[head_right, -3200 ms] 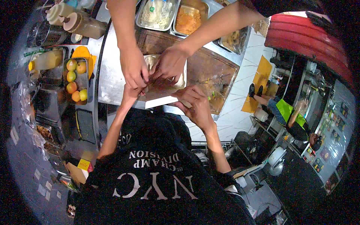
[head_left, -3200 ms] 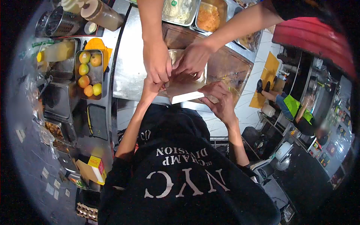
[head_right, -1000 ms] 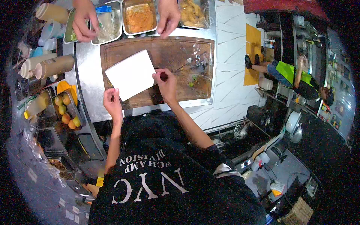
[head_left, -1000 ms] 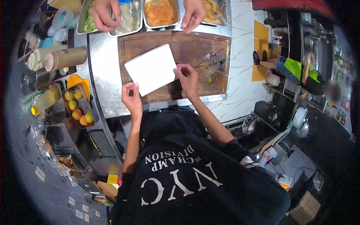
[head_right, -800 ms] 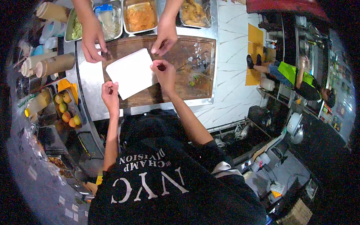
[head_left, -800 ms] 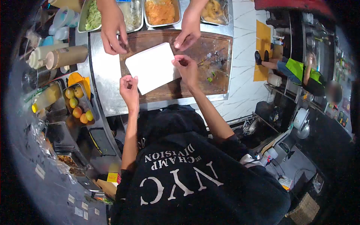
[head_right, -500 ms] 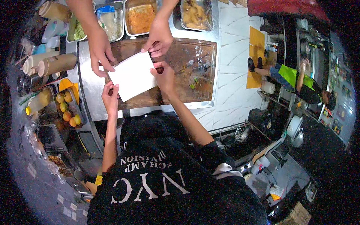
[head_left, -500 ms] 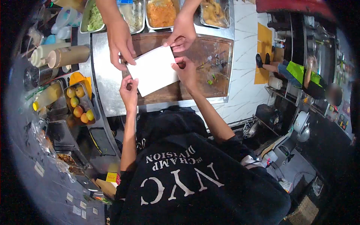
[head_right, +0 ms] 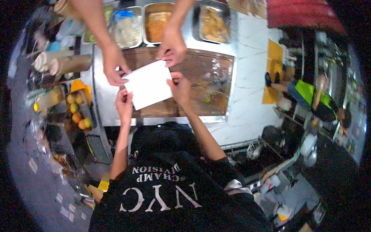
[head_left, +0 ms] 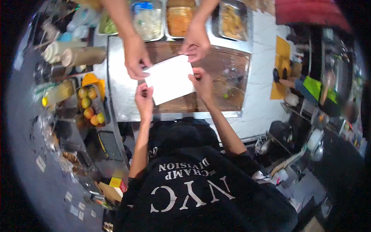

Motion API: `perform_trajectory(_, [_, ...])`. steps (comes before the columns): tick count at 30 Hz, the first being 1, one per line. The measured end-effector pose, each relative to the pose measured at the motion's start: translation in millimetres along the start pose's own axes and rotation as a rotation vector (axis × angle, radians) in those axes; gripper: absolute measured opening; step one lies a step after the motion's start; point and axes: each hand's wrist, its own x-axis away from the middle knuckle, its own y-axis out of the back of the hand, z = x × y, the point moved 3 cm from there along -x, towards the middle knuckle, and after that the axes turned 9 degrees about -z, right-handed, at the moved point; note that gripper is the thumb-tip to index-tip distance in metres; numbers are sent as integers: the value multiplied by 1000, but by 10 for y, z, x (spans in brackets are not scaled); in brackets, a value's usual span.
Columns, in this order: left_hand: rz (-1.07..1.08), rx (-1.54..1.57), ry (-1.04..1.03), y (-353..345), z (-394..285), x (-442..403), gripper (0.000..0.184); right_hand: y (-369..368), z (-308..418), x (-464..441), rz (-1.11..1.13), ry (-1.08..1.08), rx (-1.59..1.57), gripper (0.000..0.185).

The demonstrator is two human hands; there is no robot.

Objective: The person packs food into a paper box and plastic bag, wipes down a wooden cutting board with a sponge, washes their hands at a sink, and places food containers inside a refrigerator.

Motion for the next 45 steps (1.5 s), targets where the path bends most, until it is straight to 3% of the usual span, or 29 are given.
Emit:
perform_trajectory(1, [-36, -45, -67, 29, 43, -47, 19, -36, -243, -6, 22, -29, -23, 20])
perform_trajectory(4, [-47, -3, -14, 29, 18, -38, 20, -26, -169, 18, 45, -36, -169, 19])
perform_trajectory(13, [-131, -16, 4, -57, -115, 28, 22, 52, -140, -16, 129, 40, 23, 21])
perform_trajectory(19, [-177, 15, -38, -80, -161, 40, 21, 31, -72, 19, 129, -7, -28, 19])
perform_trajectory(30, [-264, -189, -331, -35, -361, 180, 14, -24, -74, 48, 113, 67, -43, 18])
perform_trajectory(38, [-123, 2, -106, -25, -193, 20, 22, -5, -47, 17, 117, 90, -20, 19])
perform_trajectory(45, [-69, 10, -78, -66, -228, -189, 29, 14, -56, 39, 97, 26, 10, 23])
